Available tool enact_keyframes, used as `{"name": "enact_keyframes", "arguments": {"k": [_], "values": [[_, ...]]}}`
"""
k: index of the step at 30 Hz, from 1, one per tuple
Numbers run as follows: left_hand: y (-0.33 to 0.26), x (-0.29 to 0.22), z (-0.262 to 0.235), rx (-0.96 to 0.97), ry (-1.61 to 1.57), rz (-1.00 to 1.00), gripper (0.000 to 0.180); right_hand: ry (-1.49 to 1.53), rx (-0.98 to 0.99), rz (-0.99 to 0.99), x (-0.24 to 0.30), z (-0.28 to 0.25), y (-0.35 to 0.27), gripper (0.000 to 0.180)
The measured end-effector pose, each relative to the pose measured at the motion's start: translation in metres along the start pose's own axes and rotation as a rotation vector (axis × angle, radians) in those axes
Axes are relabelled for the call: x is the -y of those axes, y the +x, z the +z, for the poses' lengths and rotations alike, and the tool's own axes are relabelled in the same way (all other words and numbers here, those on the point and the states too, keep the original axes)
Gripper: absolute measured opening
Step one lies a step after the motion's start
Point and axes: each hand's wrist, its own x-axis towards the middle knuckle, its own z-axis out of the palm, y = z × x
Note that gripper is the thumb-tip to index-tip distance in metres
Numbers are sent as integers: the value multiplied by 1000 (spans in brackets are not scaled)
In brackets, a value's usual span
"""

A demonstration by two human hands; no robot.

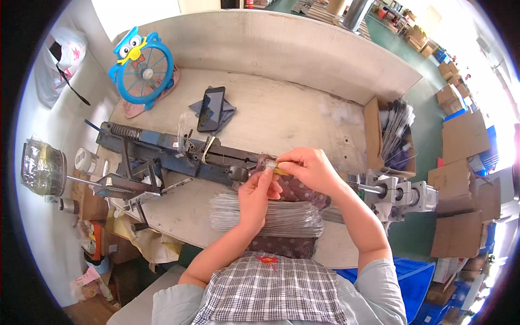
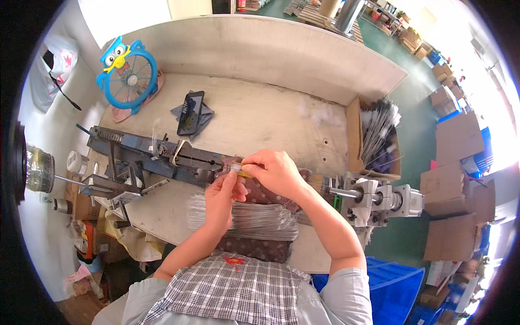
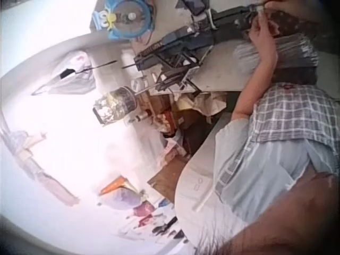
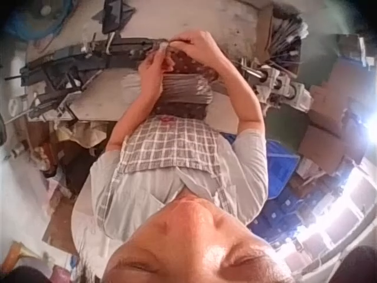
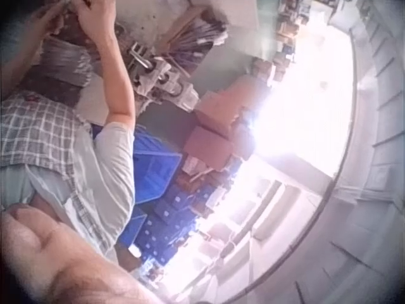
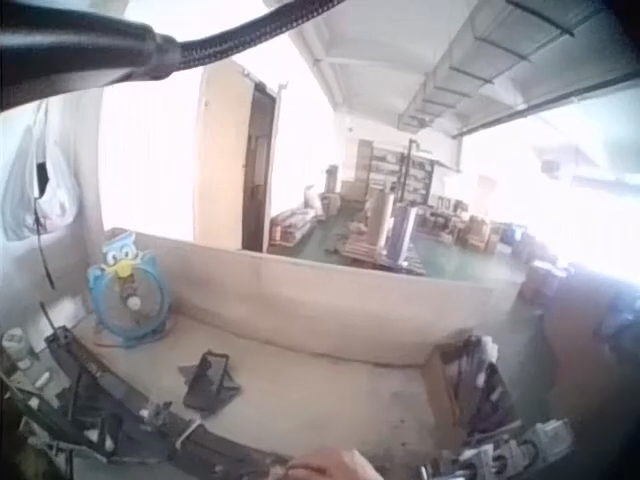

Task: Assembling small metal components using a manual winding machine at a factory workbench.

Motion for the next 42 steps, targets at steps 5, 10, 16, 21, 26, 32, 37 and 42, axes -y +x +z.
{"name": "enact_keyframes", "arguments": {"k": [5, 10, 16, 21, 26, 32, 37, 42], "values": [[-2, -7, 17, 30, 15, -83, 44, 13, -11, -28, -4, -6, -6, 21], [1, 4, 19, -22, -385, -40, 41, -470, -318, -394, 7, 15, -19, 26], [-2, 6, 23, -5, -383, -49, 27, -518, -460, -414, 2, 24, -21, 30], [-1, 4, 22, -11, -409, -12, 21, -516, -470, -526, -1, 23, -23, 25], [-2, 2, 22, -22, -401, -18, 17, -515, -439, -516, -14, 16, -30, 21], [0, 8, 21, 23, -397, 39, 11, -466, -390, -513, -6, 11, -29, 24], [1, 5, 21, -15, -410, -13, 8, -467, -360, -516, -6, 13, -24, 26], [1, 11, 17, 17, -480, -16, 12, -492, -357, -511, -6, 7, -25, 25]]}}
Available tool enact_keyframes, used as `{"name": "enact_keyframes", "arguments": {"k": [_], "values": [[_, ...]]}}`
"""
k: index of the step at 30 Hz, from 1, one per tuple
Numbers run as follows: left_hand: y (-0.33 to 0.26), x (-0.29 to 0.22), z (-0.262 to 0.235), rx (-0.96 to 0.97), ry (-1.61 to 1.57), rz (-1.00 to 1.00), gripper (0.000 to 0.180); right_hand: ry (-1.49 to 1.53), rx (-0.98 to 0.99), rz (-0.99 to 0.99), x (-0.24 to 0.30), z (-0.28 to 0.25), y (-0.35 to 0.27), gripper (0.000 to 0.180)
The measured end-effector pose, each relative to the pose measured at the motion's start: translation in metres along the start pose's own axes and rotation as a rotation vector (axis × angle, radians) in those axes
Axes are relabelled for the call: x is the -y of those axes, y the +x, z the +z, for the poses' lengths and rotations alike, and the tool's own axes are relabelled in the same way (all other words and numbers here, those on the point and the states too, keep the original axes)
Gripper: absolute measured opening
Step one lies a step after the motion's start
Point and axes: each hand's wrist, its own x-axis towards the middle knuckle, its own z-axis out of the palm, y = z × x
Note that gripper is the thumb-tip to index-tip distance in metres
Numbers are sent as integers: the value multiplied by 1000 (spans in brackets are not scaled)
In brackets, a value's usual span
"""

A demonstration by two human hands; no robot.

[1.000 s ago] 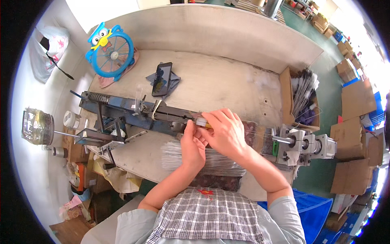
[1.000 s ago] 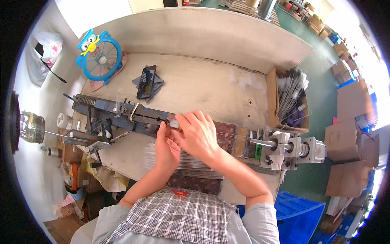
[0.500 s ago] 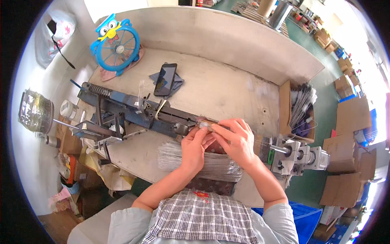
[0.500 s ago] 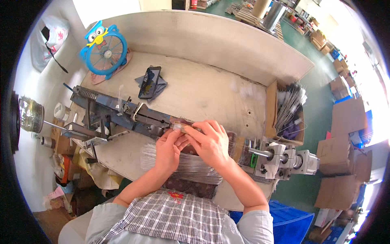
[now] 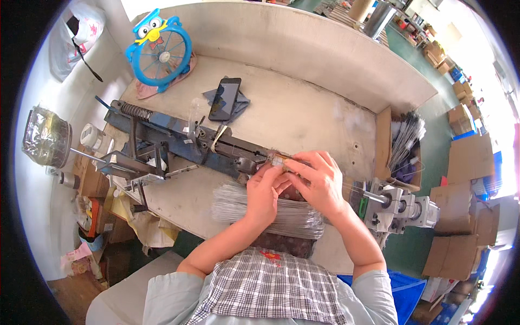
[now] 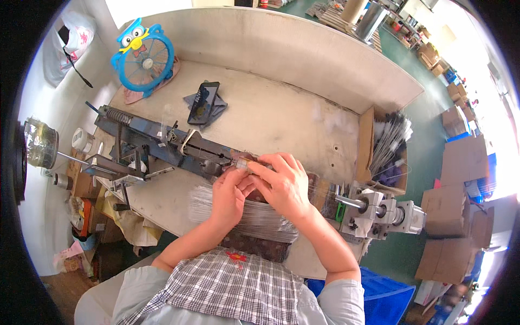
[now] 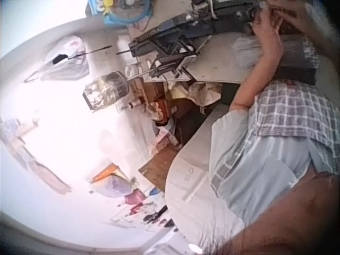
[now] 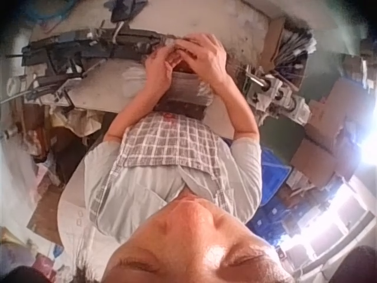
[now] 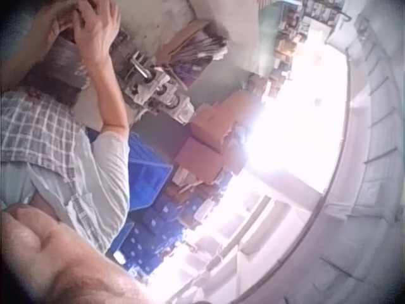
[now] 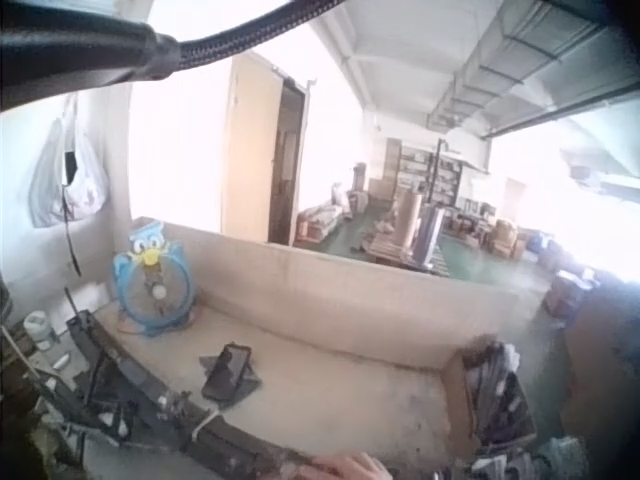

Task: Assembling small metal components using a manual winding machine at a factory workbench.

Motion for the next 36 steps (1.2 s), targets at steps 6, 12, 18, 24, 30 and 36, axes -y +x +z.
{"name": "enact_keyframes", "arguments": {"k": [6, 12, 18, 24, 30, 36], "values": [[0, -2, 2, -14, 25, 10, 14, 33, -38, 3, 1, 1, -2, 24], [0, 1, 5, -44, 79, 25, 15, 13, -120, -2, 1, 7, -6, 22], [-3, -4, 9, -64, 46, 14, 14, 33, -107, -4, 1, 8, -6, 22], [0, -3, 7, -31, -37, 0, 15, -4, -167, 29, 4, 17, -3, 30], [1, -3, 8, -42, 0, 11, 17, -33, -171, 36, 9, 7, -6, 30], [-3, -6, 2, -8, 65, -17, 28, -125, 42, 118, 1, -11, -19, 16]]}}
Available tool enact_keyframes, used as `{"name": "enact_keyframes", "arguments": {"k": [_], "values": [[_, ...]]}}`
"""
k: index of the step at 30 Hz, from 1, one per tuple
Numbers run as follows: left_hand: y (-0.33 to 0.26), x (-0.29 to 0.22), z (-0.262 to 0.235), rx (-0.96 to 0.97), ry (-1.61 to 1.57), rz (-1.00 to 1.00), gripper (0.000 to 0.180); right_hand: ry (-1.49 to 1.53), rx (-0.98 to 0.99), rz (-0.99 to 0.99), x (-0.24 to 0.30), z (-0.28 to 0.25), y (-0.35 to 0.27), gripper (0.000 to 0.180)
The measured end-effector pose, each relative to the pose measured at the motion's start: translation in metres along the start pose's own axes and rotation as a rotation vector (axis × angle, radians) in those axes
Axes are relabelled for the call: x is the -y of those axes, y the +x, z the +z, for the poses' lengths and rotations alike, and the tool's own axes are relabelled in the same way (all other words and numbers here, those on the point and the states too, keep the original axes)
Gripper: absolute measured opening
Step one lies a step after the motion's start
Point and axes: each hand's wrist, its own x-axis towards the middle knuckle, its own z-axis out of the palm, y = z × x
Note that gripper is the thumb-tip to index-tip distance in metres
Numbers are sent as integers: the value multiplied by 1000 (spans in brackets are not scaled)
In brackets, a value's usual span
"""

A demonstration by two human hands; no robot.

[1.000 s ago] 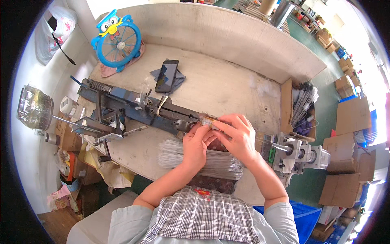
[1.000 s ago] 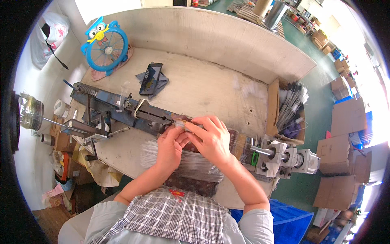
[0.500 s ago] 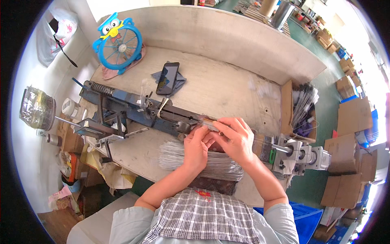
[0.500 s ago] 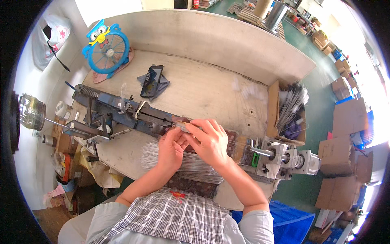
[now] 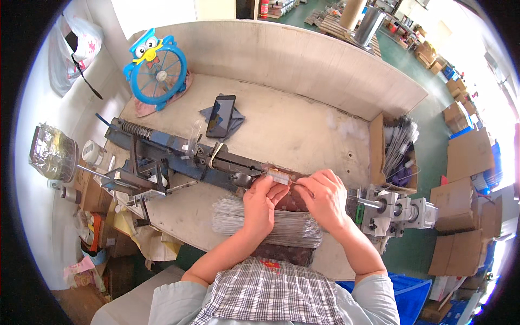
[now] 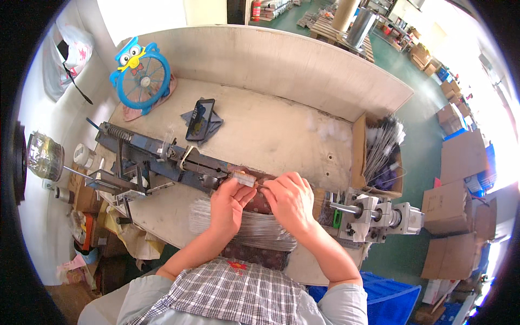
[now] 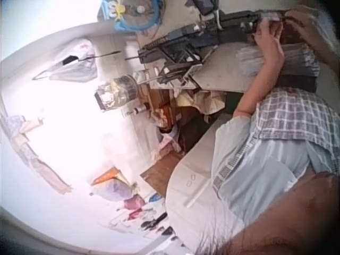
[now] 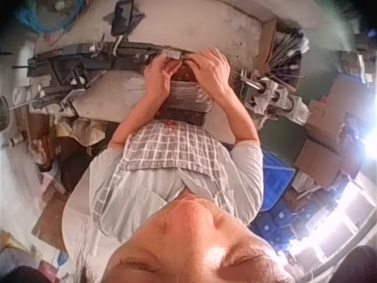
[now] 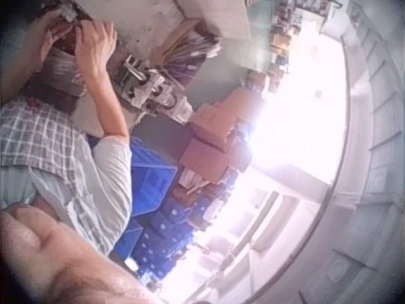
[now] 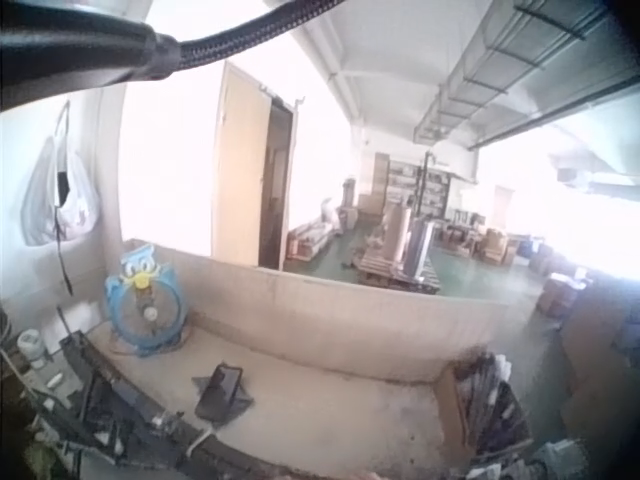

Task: Assembling small metal components using a manual winding machine at a factory workbench.

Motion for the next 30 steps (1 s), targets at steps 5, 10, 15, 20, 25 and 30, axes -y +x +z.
{"name": "enact_keyframes", "arguments": {"k": [5, 10, 15, 20, 25, 30], "values": [[-8, -8, 7, 47, -34, -44, 52, 4, -46, -10, 4, -2, -3, 9], [-7, -8, 5, 81, 62, -68, 69, 9, -38, 44, 3, -15, 0, 8], [-18, -6, -1, 80, 182, -124, 68, 193, -4, 66, -1, -12, -31, 8], [-36, -39, -52, 109, 453, -131, 45, 19, 431, 184, -27, 12, -76, 7], [-46, -122, -215, -599, -76, 221, 42, 43, 386, 228, -21, 3, -76, 7], [-67, -204, -303, -914, 47, 538, 45, -9, 374, 205, -14, -2, -71, 4]]}}
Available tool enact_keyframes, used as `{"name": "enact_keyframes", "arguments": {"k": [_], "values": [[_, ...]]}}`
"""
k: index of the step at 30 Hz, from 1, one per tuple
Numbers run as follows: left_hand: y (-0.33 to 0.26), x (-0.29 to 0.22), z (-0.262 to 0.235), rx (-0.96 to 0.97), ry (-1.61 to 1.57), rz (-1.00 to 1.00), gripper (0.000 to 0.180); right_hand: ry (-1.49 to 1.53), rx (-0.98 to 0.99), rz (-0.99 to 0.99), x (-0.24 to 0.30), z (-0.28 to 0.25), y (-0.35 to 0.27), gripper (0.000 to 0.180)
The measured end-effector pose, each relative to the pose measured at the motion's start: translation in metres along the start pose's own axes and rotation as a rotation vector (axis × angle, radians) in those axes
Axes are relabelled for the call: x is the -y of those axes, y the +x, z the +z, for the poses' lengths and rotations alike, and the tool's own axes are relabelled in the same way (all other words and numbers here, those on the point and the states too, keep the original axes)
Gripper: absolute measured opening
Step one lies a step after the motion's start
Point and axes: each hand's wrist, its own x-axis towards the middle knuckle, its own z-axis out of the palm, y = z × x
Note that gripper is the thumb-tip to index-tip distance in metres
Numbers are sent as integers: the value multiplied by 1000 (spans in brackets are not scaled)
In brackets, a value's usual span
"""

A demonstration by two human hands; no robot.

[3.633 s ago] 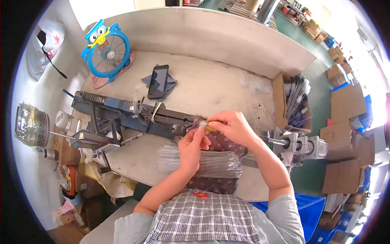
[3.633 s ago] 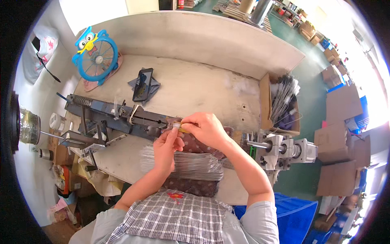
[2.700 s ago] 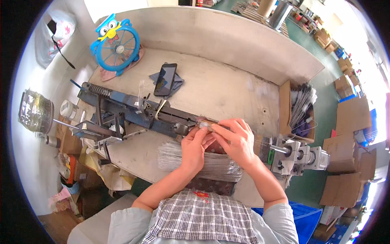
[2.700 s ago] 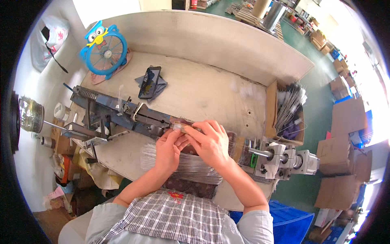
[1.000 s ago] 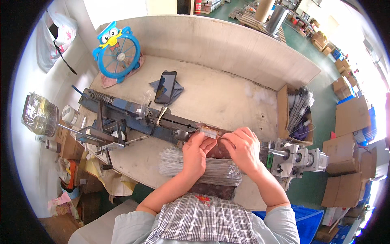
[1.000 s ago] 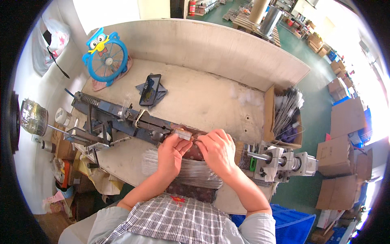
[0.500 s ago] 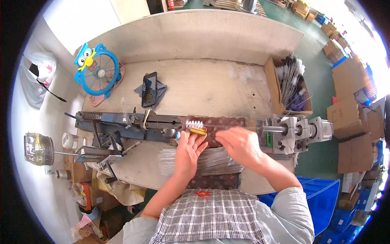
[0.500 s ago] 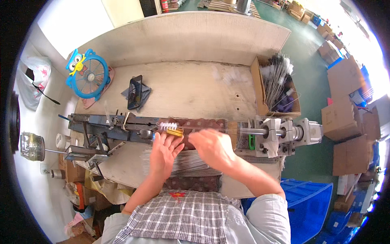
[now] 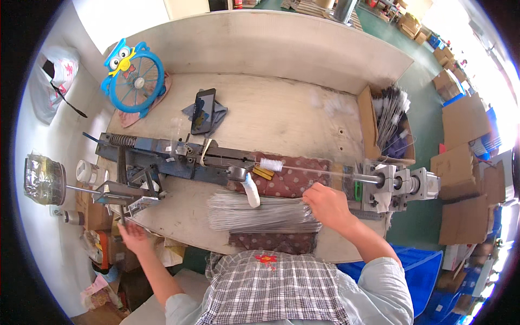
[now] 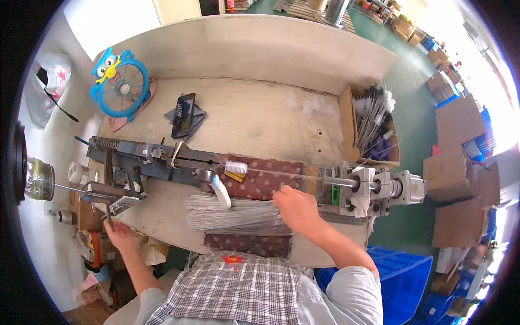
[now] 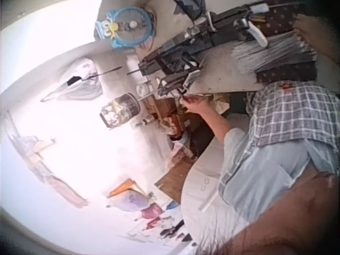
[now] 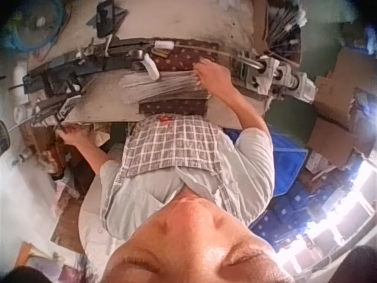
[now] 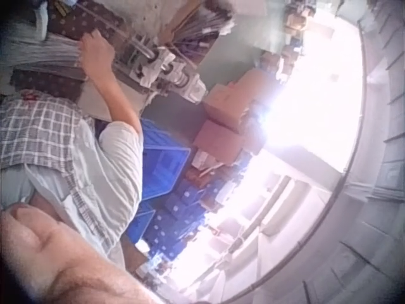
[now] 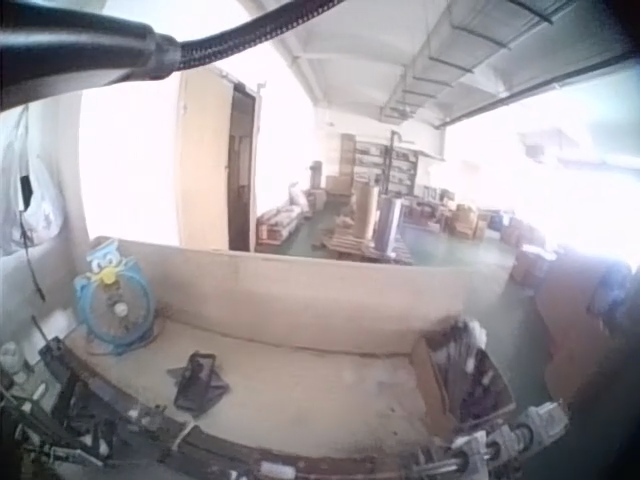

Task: Assembling small metal components using a manual winding machine at a factory workbench.

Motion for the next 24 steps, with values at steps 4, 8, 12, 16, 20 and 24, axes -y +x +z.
{"name": "enact_keyframes", "arguments": {"k": [4, 8, 12, 16, 20, 24], "values": [[17, 1, -9, -139, -20, 103, 46, -5, -108, -21, 0, -7, -8, 8], [-54, 40, 27, -30, -15, 92, 39, 25, -104, 5, -4, -10, -15, 19], [-99, 82, 49, 260, -19, -213, 29, 20, -89, -21, -6, -17, -19, 21], [-234, 103, 143, 839, 242, -270, 27, -59, 17, -55, -9, -23, -22, 23], [-285, 139, 182, 759, 413, -307, 17, -112, 38, -119, -6, -19, -15, 20], [-317, 59, 202, 950, -281, -1088, 32, -130, 76, -72, 0, -18, -13, 21]]}}
